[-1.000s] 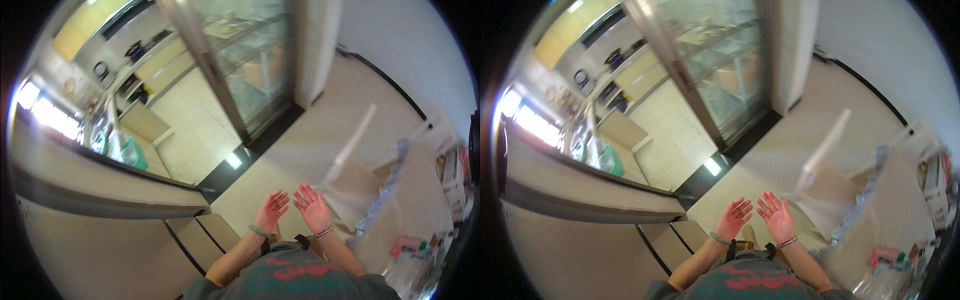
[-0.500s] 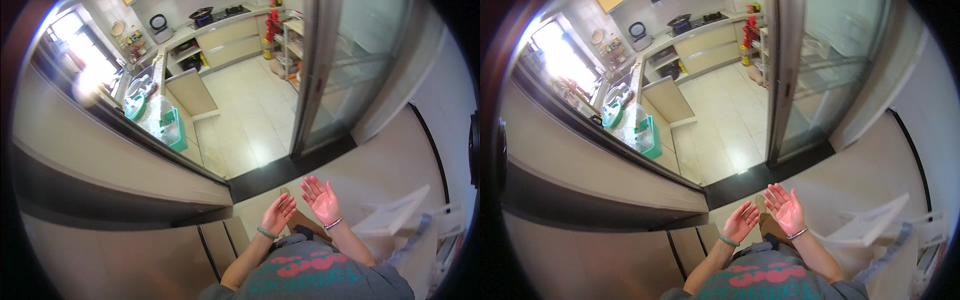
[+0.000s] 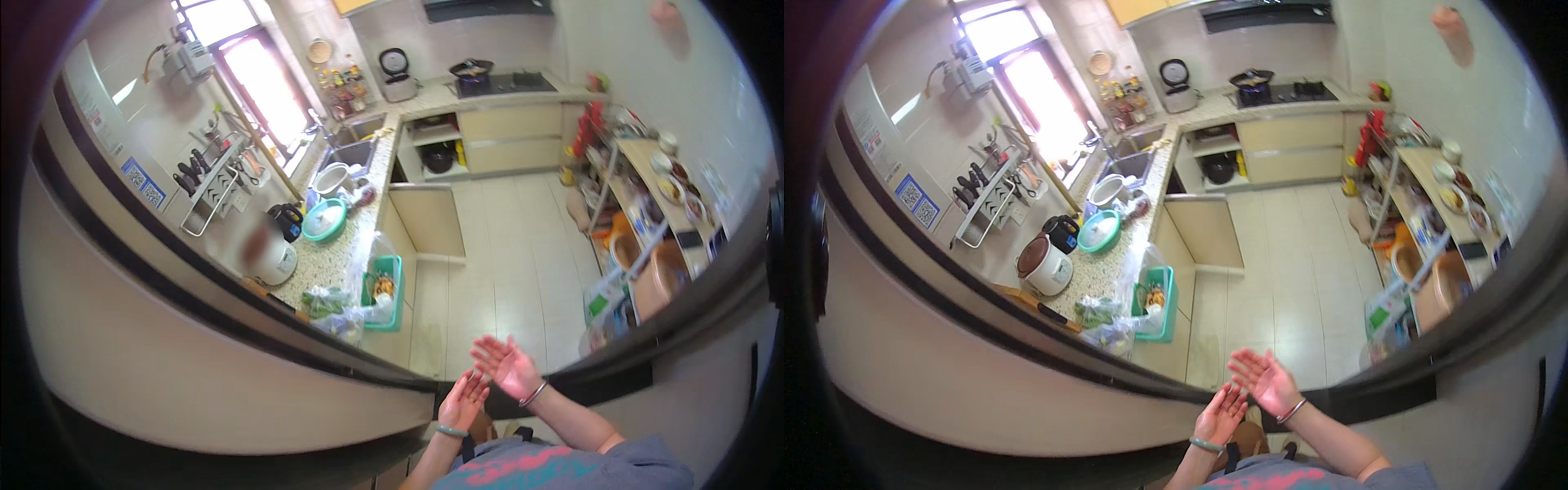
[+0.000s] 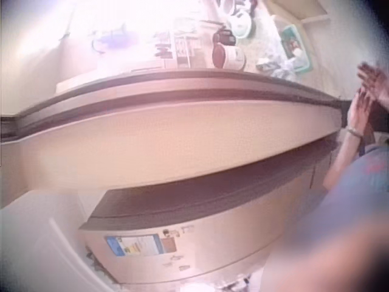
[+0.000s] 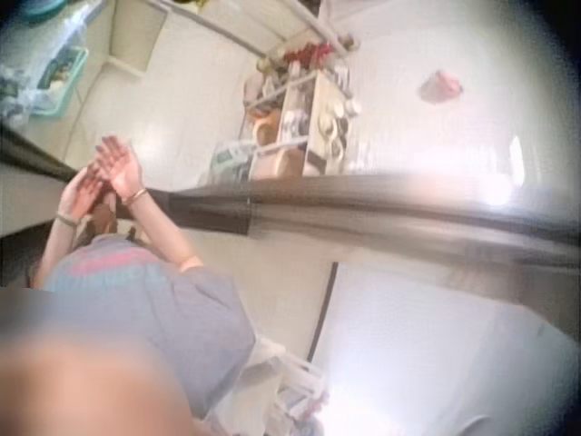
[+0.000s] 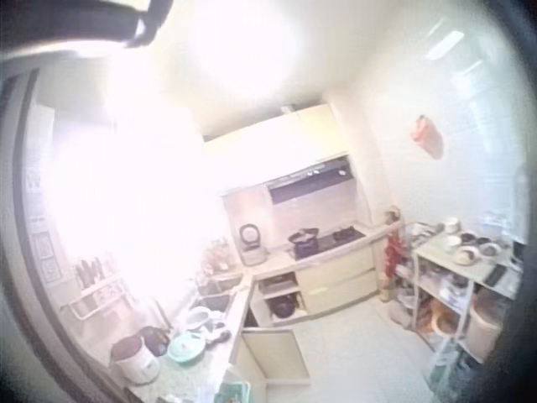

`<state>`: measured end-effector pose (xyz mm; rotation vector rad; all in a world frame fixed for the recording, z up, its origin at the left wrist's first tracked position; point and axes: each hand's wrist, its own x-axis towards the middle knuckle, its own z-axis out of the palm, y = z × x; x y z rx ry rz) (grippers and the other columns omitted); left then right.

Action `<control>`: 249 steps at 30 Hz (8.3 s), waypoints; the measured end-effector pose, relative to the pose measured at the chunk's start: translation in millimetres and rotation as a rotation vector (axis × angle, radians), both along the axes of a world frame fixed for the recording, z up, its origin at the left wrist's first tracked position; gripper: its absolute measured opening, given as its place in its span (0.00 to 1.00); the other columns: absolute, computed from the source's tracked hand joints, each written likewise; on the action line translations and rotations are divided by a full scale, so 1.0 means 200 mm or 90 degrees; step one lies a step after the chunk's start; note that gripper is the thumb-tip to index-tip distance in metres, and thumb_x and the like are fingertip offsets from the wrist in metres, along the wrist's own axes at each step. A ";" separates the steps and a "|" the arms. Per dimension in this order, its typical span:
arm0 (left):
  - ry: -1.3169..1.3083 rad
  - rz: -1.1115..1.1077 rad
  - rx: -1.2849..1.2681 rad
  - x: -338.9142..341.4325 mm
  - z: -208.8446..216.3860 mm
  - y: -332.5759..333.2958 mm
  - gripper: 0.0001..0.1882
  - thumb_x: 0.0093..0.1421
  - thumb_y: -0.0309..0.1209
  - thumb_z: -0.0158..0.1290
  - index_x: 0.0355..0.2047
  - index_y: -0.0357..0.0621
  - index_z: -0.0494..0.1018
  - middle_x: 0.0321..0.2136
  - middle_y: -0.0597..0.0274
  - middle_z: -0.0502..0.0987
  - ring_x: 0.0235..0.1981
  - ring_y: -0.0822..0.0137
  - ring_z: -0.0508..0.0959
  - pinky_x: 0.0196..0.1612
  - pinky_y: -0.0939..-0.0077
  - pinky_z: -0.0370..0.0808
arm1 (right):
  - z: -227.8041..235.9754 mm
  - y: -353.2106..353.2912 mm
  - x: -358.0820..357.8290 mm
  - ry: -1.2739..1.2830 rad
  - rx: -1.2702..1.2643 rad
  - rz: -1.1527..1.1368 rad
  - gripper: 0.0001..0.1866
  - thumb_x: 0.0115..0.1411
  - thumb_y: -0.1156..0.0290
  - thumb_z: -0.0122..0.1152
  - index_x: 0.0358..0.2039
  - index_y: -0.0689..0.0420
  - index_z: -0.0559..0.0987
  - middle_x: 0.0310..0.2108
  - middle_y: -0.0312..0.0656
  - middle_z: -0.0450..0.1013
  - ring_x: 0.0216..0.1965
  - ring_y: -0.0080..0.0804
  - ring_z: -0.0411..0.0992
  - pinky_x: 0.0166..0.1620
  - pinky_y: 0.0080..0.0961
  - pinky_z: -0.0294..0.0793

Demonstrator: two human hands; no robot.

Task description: The person moves a green bowl to a shelf, then opens a small jar and pours its contents into a white bowl. They then open a plastic bag containing red dried chilies and transfer them into a yellow colander in the sink.

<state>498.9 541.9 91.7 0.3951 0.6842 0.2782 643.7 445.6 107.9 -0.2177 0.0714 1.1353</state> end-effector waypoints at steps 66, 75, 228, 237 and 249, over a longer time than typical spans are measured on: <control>0.969 0.374 0.809 1.56 -0.34 3.68 0.20 0.48 0.33 0.63 0.40 0.41 0.73 0.36 0.52 0.76 0.35 0.53 0.78 0.39 0.61 0.76 | -0.64 3.93 1.77 -0.416 -0.355 0.854 0.33 0.67 0.58 0.52 0.59 0.72 0.57 0.52 0.62 0.67 0.41 0.49 0.78 0.39 0.35 0.83; 1.067 0.578 0.685 1.12 -0.18 3.32 0.16 0.46 0.27 0.63 0.36 0.39 0.75 0.28 0.56 0.77 0.26 0.62 0.76 0.32 0.68 0.75 | -0.69 4.02 1.63 -0.525 -0.411 0.806 0.22 0.67 0.65 0.47 0.51 0.72 0.61 0.39 0.57 0.74 0.32 0.46 0.80 0.31 0.32 0.84; 0.315 -0.743 0.392 4.85 -2.58 -0.35 0.35 0.53 0.24 0.57 0.62 0.51 0.58 0.49 0.60 0.69 0.44 0.65 0.73 0.37 0.72 0.75 | -3.48 -1.63 3.90 0.686 -0.652 -0.523 0.24 0.64 0.49 0.53 0.39 0.61 0.73 0.29 0.49 0.77 0.30 0.42 0.78 0.30 0.38 0.83; 0.239 -0.665 0.330 4.87 -2.63 -0.45 0.39 0.53 0.16 0.52 0.65 0.46 0.54 0.50 0.60 0.69 0.48 0.68 0.72 0.49 0.72 0.72 | -3.34 -1.67 3.91 0.587 -0.583 -0.720 0.22 0.62 0.54 0.52 0.38 0.64 0.75 0.29 0.53 0.78 0.24 0.38 0.78 0.28 0.33 0.82; 0.154 -0.761 0.561 4.88 -2.71 -0.89 0.45 0.50 0.21 0.60 0.67 0.50 0.53 0.50 0.54 0.69 0.48 0.62 0.73 0.48 0.69 0.75 | -2.72 -1.55 3.87 0.433 -0.541 -0.895 0.22 0.64 0.60 0.45 0.50 0.64 0.71 0.40 0.58 0.76 0.29 0.30 0.78 0.31 0.24 0.81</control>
